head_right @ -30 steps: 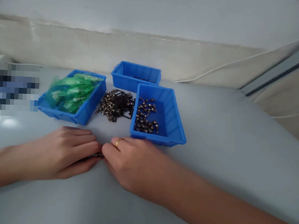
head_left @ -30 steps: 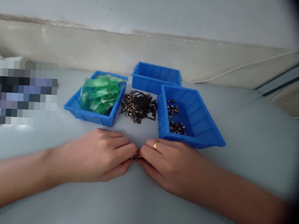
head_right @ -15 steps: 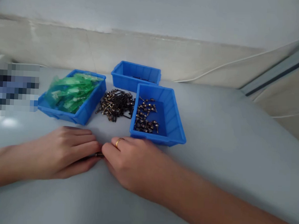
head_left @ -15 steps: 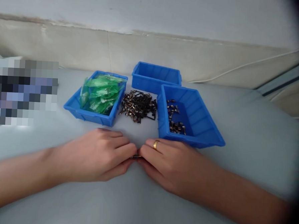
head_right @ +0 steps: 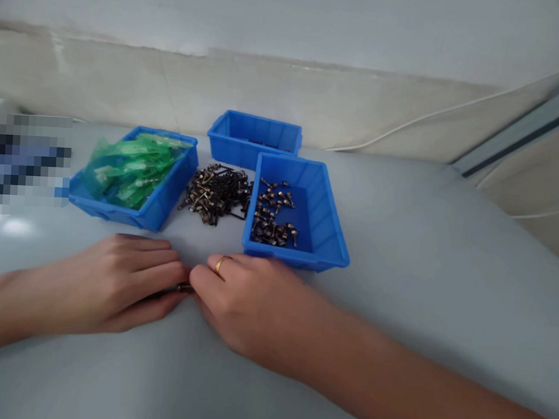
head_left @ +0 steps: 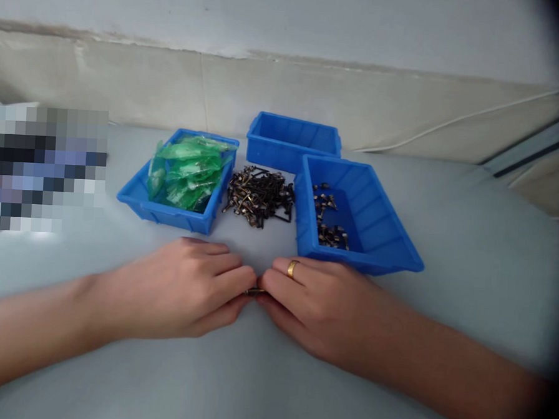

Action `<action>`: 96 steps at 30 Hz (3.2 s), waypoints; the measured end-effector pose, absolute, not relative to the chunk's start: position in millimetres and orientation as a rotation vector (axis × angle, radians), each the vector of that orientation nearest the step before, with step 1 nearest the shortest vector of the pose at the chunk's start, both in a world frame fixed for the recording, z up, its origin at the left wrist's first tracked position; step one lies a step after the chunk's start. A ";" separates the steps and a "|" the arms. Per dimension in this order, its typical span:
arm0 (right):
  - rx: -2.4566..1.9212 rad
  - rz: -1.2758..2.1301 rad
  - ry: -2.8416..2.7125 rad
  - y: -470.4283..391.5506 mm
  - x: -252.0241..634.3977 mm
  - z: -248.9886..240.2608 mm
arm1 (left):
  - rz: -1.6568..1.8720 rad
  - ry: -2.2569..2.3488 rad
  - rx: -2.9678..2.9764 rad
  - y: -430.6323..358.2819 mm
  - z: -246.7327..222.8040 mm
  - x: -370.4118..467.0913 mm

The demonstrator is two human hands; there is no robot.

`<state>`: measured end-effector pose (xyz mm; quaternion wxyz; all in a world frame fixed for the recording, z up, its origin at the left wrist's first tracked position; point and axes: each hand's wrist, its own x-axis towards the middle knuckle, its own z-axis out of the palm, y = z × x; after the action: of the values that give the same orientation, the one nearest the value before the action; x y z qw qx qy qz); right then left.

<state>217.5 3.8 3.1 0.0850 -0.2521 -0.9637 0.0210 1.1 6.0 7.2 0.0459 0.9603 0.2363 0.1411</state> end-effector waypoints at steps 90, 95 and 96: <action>-0.763 0.072 -2.888 3.0 218.4 2.1 | 0.440 0.717 2.918 6.4 6.7 0.6; -0.768 0.070 -2.896 2.7 217.9 3.0 | 0.453 0.711 2.930 5.8 7.2 1.6; -0.767 0.069 -2.892 2.8 217.7 3.1 | 0.454 0.710 2.931 5.7 7.3 1.9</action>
<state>217.7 2.8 3.1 0.0742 -0.2555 -0.9637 0.0230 1.9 5.7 7.3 0.0457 0.9600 0.2326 0.1488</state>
